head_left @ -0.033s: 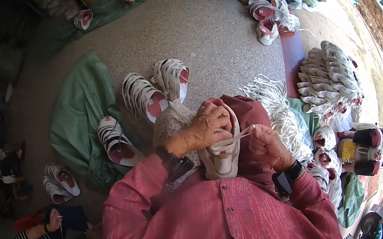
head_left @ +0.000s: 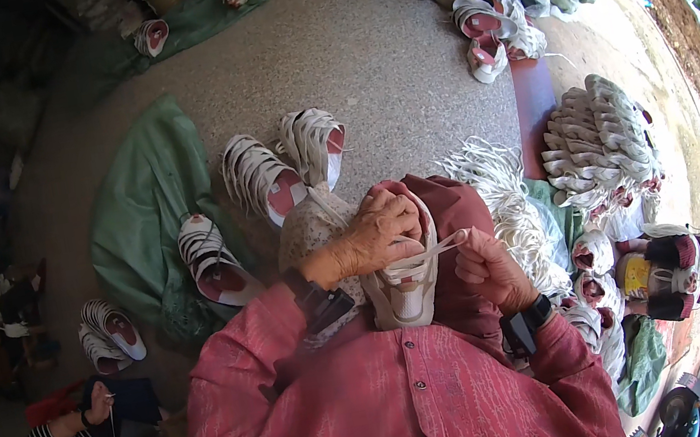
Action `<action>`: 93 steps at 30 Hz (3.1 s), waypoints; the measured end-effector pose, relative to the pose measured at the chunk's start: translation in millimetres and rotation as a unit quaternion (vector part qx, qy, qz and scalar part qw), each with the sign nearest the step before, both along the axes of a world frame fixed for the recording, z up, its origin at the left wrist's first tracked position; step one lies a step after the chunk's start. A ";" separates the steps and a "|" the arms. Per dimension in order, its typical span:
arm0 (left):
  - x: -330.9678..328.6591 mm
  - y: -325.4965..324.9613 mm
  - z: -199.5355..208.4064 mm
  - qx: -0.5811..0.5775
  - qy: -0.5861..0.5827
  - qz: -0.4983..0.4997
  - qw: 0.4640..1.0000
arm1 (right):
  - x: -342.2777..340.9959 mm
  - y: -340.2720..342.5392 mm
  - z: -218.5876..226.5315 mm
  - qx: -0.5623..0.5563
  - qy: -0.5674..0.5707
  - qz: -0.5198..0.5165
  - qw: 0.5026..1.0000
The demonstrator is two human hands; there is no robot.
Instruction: The person threads a white shoelace through the eyelets of a white sneaker held in their lap. They pull the laces tight and arrange them across the shoe opening. The person repeats this threading and tightening process for the duration of the clip.
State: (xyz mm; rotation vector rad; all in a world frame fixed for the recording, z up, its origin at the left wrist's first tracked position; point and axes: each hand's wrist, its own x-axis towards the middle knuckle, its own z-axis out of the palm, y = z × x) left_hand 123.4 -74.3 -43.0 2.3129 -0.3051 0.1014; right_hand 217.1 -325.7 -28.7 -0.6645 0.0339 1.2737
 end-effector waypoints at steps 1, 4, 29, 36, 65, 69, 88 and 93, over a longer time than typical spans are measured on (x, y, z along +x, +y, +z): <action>1.4 -0.2 1.1 -0.007 0.007 0.001 1.000 | -2.6 -2.2 -6.6 0.056 0.034 -0.005 0.998; 1.6 0.3 -0.2 -0.027 0.022 0.007 0.999 | -23.5 1.2 6.4 -0.073 -0.039 -0.051 0.995; 5.3 13.3 3.4 -0.158 0.117 -0.002 0.981 | -3.5 10.0 15.7 -0.337 -0.363 0.112 0.861; 8.0 13.1 3.4 -0.206 0.104 -0.003 0.973 | 15.7 58.3 -0.3 -0.142 -0.707 -0.025 0.692; -22.6 -9.4 22.9 0.008 -0.128 0.095 0.987 | 5.0 31.6 6.5 -0.069 -0.708 0.106 0.695; -18.5 -18.5 1.6 -0.017 -0.126 0.072 0.989 | 3.3 37.7 3.6 -0.065 -0.752 0.106 0.647; 2.4 6.1 -5.1 -0.034 -0.003 -0.026 0.999 | 2.2 45.8 30.7 -0.215 -0.760 0.190 0.584; 3.6 3.5 -3.5 -0.031 0.023 -0.009 0.999 | 4.4 39.1 11.0 -0.241 -0.591 0.199 0.744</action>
